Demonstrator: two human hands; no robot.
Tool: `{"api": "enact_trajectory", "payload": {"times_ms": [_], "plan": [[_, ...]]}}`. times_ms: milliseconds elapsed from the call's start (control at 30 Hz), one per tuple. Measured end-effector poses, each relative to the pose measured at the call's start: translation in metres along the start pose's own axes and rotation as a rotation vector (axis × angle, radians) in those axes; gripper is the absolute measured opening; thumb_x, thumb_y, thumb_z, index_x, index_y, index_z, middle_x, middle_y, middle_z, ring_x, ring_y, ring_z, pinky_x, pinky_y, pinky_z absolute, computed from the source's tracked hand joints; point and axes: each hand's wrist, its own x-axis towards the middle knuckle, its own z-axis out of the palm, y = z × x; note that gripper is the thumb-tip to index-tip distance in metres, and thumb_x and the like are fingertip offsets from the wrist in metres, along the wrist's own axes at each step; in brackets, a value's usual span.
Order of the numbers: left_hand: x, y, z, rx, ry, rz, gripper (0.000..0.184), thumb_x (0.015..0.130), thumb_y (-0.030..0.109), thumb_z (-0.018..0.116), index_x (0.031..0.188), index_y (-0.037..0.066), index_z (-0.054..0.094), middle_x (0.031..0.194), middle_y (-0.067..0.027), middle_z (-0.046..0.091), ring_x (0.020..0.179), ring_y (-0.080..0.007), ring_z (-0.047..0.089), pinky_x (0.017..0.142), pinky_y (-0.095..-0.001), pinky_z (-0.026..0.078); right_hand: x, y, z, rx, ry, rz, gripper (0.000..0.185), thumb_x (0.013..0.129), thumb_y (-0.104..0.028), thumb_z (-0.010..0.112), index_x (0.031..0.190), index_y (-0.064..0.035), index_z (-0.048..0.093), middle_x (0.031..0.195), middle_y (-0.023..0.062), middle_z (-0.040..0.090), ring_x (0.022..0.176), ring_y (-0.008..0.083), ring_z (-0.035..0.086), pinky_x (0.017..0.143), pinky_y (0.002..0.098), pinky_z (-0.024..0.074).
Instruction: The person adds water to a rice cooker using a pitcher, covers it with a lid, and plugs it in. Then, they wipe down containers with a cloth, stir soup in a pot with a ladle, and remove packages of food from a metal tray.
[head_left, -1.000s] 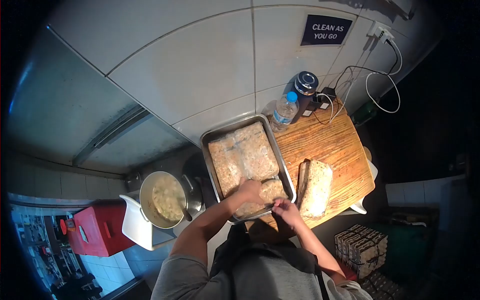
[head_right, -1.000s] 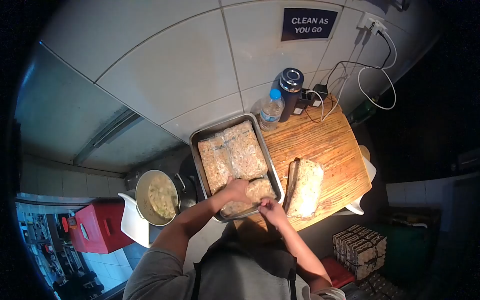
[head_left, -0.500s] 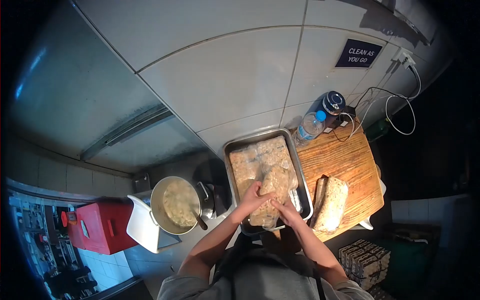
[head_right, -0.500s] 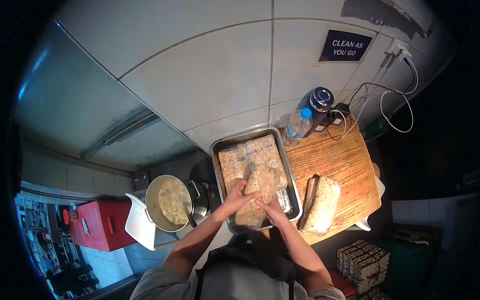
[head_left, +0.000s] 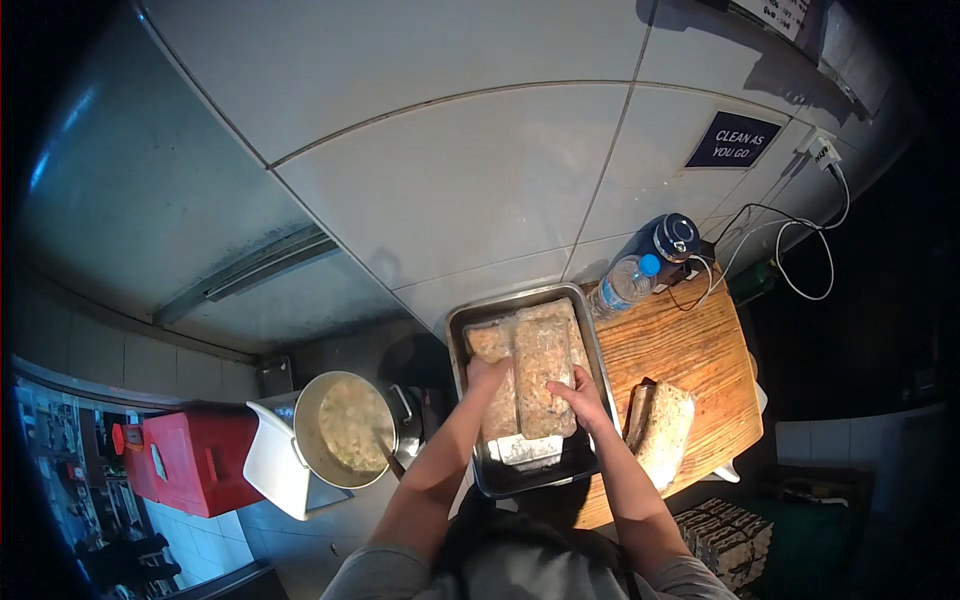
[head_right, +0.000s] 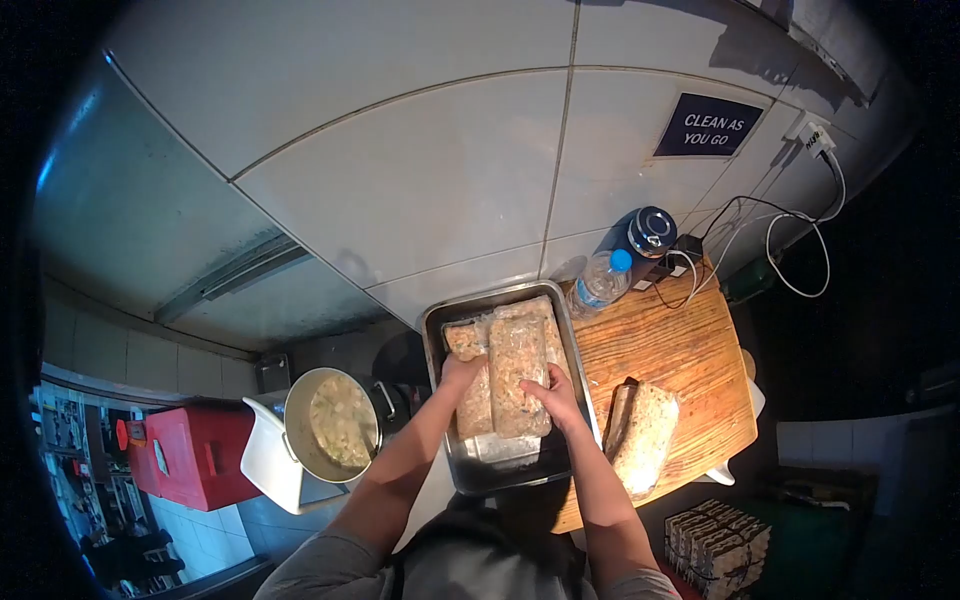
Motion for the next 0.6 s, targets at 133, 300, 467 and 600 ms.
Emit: {"api": "enact_trajectory", "payload": {"times_ms": [133, 300, 467, 600], "plan": [[0.005, -0.022, 0.001, -0.076, -0.039, 0.249, 0.052, 0.068, 0.018, 0.071, 0.109, -0.004, 0.046, 0.102, -0.0135, 0.055, 0.094, -0.0198, 0.054, 0.079, -0.0288, 0.044, 0.002, -0.006, -0.005, 0.028, -0.01, 0.036, 0.053, 0.067, -0.011, 0.072, 0.111, 0.0011, 0.045, 0.099, 0.0078, 0.056, 0.087, 0.0146, 0.054, 0.075, 0.0259, 0.0439], [-0.038, -0.008, 0.011, -0.337, -0.082, 0.337, 0.063, 0.068, 0.011, 0.071, 0.116, -0.002, 0.033, 0.107, -0.0147, 0.052, 0.098, -0.0219, 0.052, 0.084, -0.0304, 0.042, 0.005, -0.008, -0.008, 0.0, -0.026, 0.116, 0.067, 0.068, -0.015, 0.072, 0.121, 0.0008, 0.034, 0.105, 0.0106, 0.054, 0.095, 0.017, 0.053, 0.08, 0.0273, 0.0435], [-0.04, -0.007, 0.013, -0.483, -0.074, 0.256, 0.067, 0.065, 0.006, 0.073, 0.117, 0.0, 0.03, 0.107, -0.0134, 0.051, 0.096, -0.0215, 0.052, 0.081, -0.0306, 0.044, -0.002, -0.013, -0.012, 0.031, -0.087, 0.126, 0.065, 0.069, -0.011, 0.07, 0.123, -0.0041, 0.034, 0.109, 0.0097, 0.053, 0.094, 0.0185, 0.054, 0.082, 0.031, 0.0441], [-0.068, 0.01, 0.003, -0.645, -0.131, 0.212, 0.067, 0.066, 0.004, 0.072, 0.117, 0.0, 0.029, 0.106, -0.0124, 0.051, 0.096, -0.0211, 0.053, 0.079, -0.0311, 0.046, -0.037, -0.008, -0.033, 0.209, -0.088, 0.221, 0.07, 0.068, -0.009, 0.068, 0.127, -0.004, 0.031, 0.113, 0.0089, 0.051, 0.1, 0.0185, 0.051, 0.086, 0.0313, 0.0414]]}}
